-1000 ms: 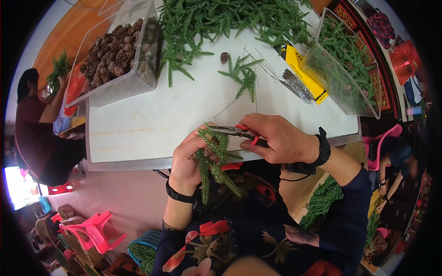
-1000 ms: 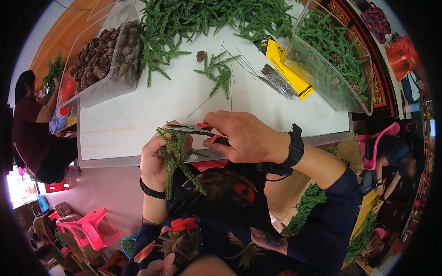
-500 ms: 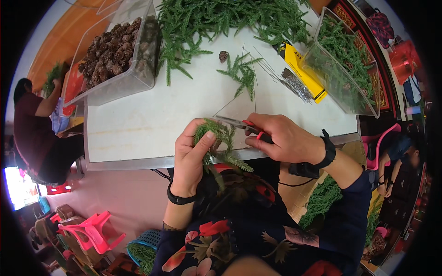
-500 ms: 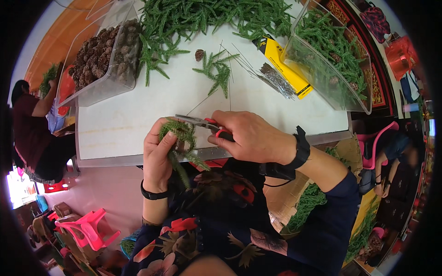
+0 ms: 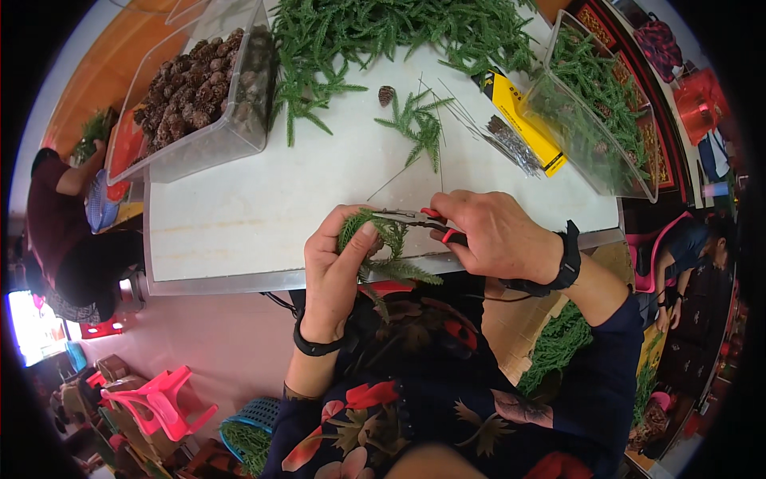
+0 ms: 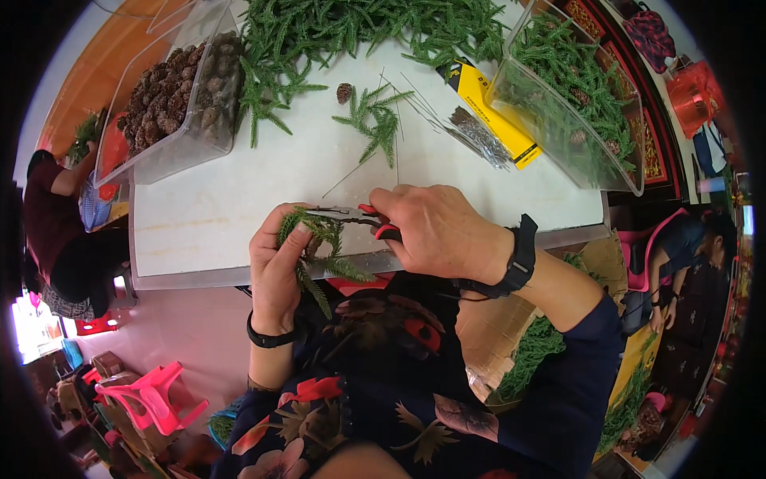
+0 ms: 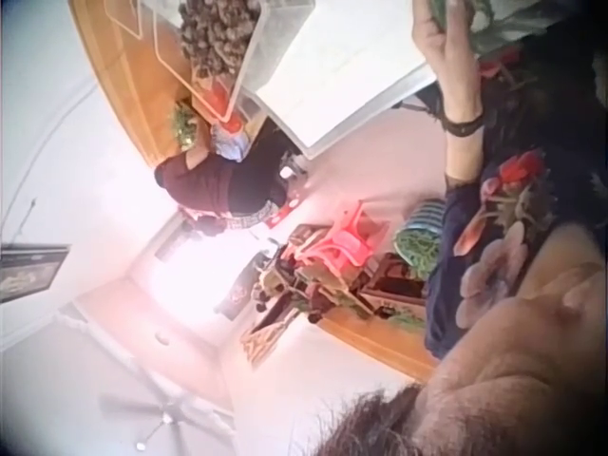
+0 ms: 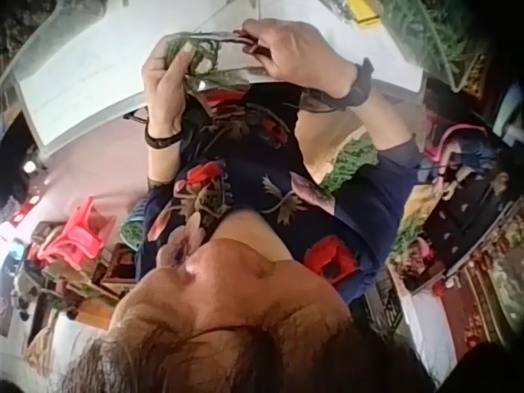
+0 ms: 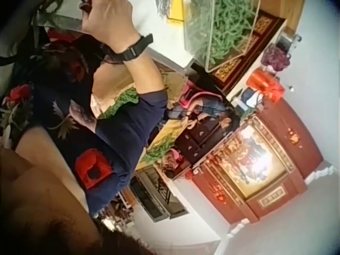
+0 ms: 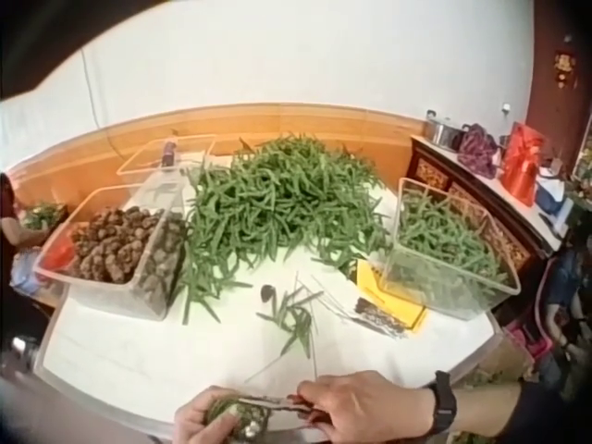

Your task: Trimming green sprigs and sorting small cones to prepare decorative items.

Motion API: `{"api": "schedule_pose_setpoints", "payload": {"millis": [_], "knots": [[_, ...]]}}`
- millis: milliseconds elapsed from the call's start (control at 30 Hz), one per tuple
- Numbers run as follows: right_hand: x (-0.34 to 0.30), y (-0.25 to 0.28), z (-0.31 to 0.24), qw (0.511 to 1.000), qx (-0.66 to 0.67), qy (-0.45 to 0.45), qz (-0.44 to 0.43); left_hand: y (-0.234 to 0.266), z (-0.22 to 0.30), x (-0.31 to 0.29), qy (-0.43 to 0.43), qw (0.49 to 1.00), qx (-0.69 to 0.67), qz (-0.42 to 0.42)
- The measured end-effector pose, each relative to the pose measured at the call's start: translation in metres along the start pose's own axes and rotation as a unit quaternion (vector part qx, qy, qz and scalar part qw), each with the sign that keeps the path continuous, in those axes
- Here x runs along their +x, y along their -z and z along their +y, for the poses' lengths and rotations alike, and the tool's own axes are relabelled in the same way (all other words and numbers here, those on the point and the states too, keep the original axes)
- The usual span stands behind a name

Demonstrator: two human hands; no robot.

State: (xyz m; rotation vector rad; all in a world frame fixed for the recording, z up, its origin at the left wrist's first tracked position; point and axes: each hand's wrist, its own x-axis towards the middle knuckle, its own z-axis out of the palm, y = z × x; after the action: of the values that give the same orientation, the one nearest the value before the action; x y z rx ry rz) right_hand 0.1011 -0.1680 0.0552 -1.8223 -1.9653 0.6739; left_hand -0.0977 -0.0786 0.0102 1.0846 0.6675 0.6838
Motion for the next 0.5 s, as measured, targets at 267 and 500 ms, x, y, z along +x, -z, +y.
{"api": "schedule_pose_setpoints", "payload": {"millis": [267, 500], "knots": [[-0.001, 0.002, 0.001, 0.996, 0.078, -0.026, -0.013, 0.001, -0.002, 0.001, -0.041, 0.997, 0.048, 0.037], [-0.001, 0.005, -0.009, 0.983, 0.157, -0.078, -0.05, -0.005, 0.002, 0.003, -0.288, 0.891, 0.333, 0.113]]}}
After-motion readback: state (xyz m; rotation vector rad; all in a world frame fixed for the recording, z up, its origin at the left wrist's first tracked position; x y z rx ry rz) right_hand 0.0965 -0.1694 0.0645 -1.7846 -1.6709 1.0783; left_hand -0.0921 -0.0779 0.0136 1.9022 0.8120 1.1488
